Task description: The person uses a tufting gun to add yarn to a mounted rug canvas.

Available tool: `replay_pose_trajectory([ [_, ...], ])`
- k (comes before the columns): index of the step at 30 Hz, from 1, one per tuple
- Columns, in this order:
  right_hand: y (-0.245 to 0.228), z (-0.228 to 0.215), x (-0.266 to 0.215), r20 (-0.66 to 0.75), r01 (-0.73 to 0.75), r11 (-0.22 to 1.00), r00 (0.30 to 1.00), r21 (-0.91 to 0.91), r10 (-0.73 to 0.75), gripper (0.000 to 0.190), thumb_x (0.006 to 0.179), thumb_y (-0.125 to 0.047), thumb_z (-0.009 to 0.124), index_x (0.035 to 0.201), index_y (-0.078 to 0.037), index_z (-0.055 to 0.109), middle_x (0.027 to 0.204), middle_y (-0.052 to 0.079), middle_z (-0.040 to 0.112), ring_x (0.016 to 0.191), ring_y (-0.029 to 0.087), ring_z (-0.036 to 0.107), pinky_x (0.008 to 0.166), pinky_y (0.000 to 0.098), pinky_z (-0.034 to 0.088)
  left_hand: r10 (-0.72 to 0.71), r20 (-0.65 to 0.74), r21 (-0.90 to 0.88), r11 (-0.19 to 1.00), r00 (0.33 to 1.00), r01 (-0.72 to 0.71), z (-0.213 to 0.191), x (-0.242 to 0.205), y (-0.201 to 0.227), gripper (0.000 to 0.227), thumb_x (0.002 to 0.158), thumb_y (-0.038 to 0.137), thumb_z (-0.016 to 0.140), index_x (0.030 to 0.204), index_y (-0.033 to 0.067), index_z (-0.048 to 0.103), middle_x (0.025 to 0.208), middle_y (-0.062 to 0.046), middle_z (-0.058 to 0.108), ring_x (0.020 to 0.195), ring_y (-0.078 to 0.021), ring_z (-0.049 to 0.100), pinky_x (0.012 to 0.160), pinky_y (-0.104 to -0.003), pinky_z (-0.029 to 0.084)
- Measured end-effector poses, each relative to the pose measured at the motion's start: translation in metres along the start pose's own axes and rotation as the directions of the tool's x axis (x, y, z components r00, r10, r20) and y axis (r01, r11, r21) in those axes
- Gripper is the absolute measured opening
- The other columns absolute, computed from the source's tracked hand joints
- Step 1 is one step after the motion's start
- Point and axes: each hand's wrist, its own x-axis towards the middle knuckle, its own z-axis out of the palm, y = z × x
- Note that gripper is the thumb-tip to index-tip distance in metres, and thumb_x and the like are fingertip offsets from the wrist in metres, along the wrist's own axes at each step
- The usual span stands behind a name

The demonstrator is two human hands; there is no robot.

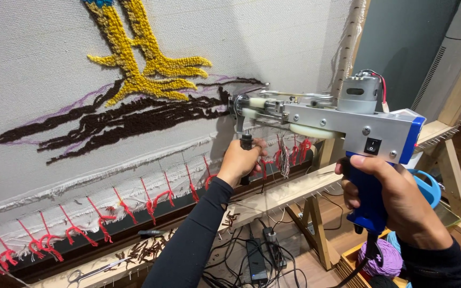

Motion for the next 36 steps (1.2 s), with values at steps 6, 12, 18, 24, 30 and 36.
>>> replay_pose_trajectory([
  [6,-0.015,0.022,-0.009,-0.030,-0.019,1.000,0.999,-0.022,0.018,0.043,0.093,-0.036,0.060,0.103,0.005,0.066,0.066,0.009,0.054,0.053,0.020,0.054,0.048,0.0373,0.050,0.075,-0.027,-0.018,0.997,0.997,-0.075,-0.003,0.009,0.000,0.026,0.095,0.017,0.066,0.114,-0.0002,0.070,0.091,-0.009,0.076,0.052,-0.0097,0.062,0.045,-0.027,0.052],
  [12,-0.016,0.024,-0.005,-0.076,-0.065,0.997,0.995,-0.049,0.061,0.043,0.090,-0.038,0.057,0.100,0.003,0.066,0.064,0.008,0.054,0.052,0.019,0.052,0.048,0.0358,0.047,0.102,-0.014,-0.001,0.995,0.995,-0.102,-0.008,0.013,0.005,0.026,0.095,0.016,0.066,0.114,-0.0019,0.071,0.092,-0.009,0.075,0.059,-0.0089,0.065,0.048,-0.027,0.056],
  [18,-0.010,-0.009,0.005,0.010,-0.005,0.999,1.000,-0.032,0.005,0.048,0.096,-0.038,0.062,0.113,0.006,0.069,0.068,0.008,0.055,0.053,0.019,0.054,0.048,0.0353,0.048,-0.013,-0.005,0.036,0.999,1.000,0.013,0.005,-0.017,0.036,0.030,0.093,0.022,0.068,0.118,0.0056,0.068,0.093,-0.007,0.073,0.061,-0.0163,0.068,0.045,-0.028,0.047],
  [24,-0.021,-0.053,0.012,-0.032,0.040,0.989,0.999,-0.142,-0.044,0.054,0.091,-0.037,0.063,0.121,0.009,0.067,0.069,0.009,0.056,0.052,0.022,0.053,0.046,0.0368,0.046,0.121,0.071,-0.136,0.985,0.990,-0.110,0.030,-0.006,0.019,0.033,0.097,0.025,0.064,0.123,0.0066,0.071,0.106,-0.001,0.075,0.076,-0.0149,0.071,0.060,-0.029,0.063],
  [30,-0.016,-0.111,0.018,0.048,-0.033,0.994,0.998,-0.102,0.038,0.066,0.091,-0.042,0.058,0.134,0.008,0.060,0.073,0.009,0.053,0.058,0.024,0.054,0.046,0.0417,0.049,0.189,0.149,-0.231,0.961,0.971,-0.152,0.051,-0.008,0.019,0.029,0.101,0.021,0.061,0.114,-0.0005,0.075,0.104,-0.010,0.077,0.085,-0.0135,0.074,0.063,-0.030,0.065],
  [36,-0.019,-0.106,0.012,0.037,-0.066,0.987,0.997,-0.145,0.072,0.067,0.090,-0.042,0.056,0.134,0.008,0.061,0.070,0.010,0.053,0.056,0.025,0.054,0.046,0.0407,0.047,0.081,0.113,-0.149,0.987,0.990,-0.064,0.053,-0.018,0.015,0.018,0.095,0.012,0.064,0.103,-0.0034,0.070,0.098,-0.013,0.077,0.069,-0.0185,0.075,0.050,-0.028,0.054],
])
